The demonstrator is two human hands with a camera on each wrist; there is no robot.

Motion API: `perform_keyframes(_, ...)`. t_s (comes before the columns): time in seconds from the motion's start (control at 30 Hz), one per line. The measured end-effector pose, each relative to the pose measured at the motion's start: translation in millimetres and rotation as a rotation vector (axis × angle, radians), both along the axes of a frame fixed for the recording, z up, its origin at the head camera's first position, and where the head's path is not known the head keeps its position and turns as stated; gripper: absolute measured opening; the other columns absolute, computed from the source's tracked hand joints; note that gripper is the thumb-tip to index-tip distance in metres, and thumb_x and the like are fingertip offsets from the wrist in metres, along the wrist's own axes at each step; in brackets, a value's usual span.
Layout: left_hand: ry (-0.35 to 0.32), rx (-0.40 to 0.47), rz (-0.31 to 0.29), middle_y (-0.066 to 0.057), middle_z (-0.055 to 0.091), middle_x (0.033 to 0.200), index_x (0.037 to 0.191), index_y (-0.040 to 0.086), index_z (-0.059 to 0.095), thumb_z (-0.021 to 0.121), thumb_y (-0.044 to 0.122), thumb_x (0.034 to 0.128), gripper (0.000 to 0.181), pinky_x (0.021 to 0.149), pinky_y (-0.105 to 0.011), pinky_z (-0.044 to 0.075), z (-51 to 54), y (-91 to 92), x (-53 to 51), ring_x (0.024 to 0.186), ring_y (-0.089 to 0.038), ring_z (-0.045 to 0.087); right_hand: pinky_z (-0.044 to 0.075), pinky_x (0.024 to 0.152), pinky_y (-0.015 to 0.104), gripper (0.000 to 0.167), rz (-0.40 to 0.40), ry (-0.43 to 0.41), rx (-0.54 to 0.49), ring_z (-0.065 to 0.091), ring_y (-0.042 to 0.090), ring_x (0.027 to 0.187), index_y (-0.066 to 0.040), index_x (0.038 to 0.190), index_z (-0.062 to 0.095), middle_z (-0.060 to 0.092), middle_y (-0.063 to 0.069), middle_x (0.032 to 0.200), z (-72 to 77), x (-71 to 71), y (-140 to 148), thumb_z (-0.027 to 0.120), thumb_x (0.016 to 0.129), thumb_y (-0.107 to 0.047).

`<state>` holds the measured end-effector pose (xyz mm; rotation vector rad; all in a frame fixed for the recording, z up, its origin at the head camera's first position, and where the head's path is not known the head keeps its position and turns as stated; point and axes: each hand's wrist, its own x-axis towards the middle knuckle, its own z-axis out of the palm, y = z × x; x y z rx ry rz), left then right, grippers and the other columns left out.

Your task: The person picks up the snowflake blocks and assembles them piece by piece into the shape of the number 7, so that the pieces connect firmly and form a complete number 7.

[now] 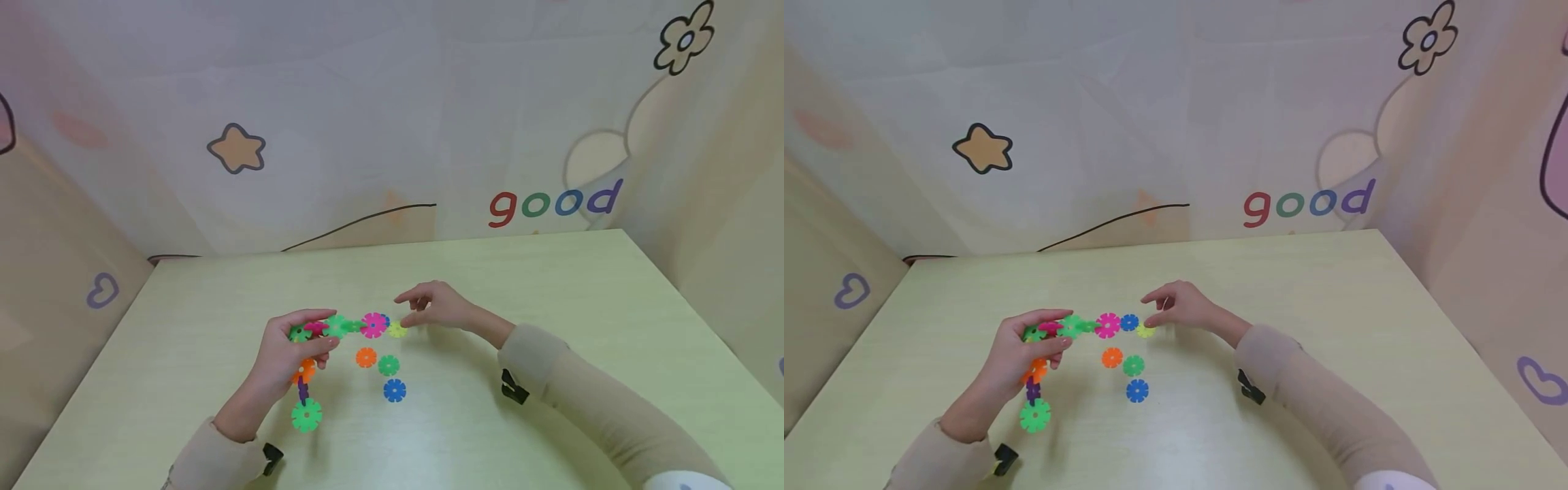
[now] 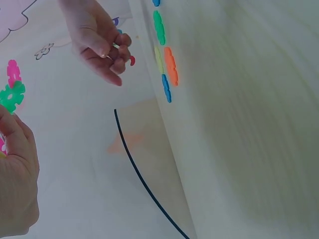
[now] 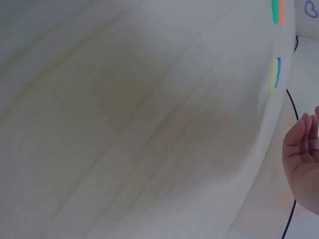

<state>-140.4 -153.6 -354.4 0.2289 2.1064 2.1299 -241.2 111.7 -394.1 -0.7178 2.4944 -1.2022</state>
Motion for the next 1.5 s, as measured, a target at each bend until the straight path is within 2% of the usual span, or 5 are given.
perform_keyframes(0.47, 0.010, 0.021, -0.009, -0.004, 0.062, 0.070, 0.117, -0.013, 0.052, 0.067, -0.004, 0.0769, 0.043, 0.054, -0.028, 0.052, -0.1, -3.3, -0.5, 0.050, -0.015, 0.056, 0.038, 0.062, 0.024, 0.043, 0.028, 0.004, 0.193, 0.044, 0.016, 0.073, -0.012, 0.113, 0.066, 0.052, 0.001, 0.082, -22.2, -7.4, -3.4, 0.078, 0.072, -0.021)
perform_keyframes(0.77, 0.008, 0.029, -0.010, -0.003, 0.061, 0.068, 0.116, -0.012, 0.053, 0.066, -0.005, 0.0774, 0.041, 0.054, -0.028, 0.052, -0.2, -4.6, -1.2, 0.049, -0.015, 0.056, 0.037, 0.065, 0.024, 0.039, 0.058, 0.054, 0.255, 0.045, 0.014, 0.076, -0.016, 0.110, 0.068, 0.051, -0.002, 0.083, -21.9, -5.9, -9.5, 0.078, 0.072, -0.022)
perform_keyframes(0.93, 0.000, 0.020, -0.004, -0.004, 0.061, 0.069, 0.116, -0.011, 0.053, 0.067, -0.005, 0.0771, 0.042, 0.055, -0.028, 0.052, -0.9, -4.9, -1.5, 0.050, -0.015, 0.056, 0.039, 0.067, 0.024, 0.032, 0.053, 0.061, 0.261, 0.046, 0.014, 0.077, -0.014, 0.103, 0.070, 0.054, -0.003, 0.083, -21.6, -5.4, -12.2, 0.077, 0.073, -0.018)
perform_keyframes(1.13, -0.007, 0.008, 0.002, -0.004, 0.061, 0.068, 0.117, -0.011, 0.053, 0.068, -0.005, 0.0761, 0.044, 0.054, -0.029, 0.052, -2.8, -5.4, -2.1, 0.049, -0.016, 0.056, 0.044, 0.074, 0.026, 0.024, -0.013, 0.019, 0.262, 0.049, 0.015, 0.081, -0.010, 0.091, 0.065, 0.057, -0.002, 0.084, -19.2, -3.8, -13.7, 0.078, 0.071, -0.014)
perform_keyframes(1.5, -0.017, 0.000, 0.012, -0.005, 0.060, 0.069, 0.116, -0.010, 0.054, 0.067, -0.005, 0.0762, 0.042, 0.055, -0.029, 0.053, -3.0, -4.0, -2.4, 0.050, -0.016, 0.056, 0.046, 0.063, 0.024, 0.010, -0.057, -0.082, 0.154, 0.050, 0.017, 0.072, -0.007, 0.087, 0.066, 0.059, 0.001, 0.077, -9.3, -1.4, -5.3, 0.070, 0.078, -0.006)
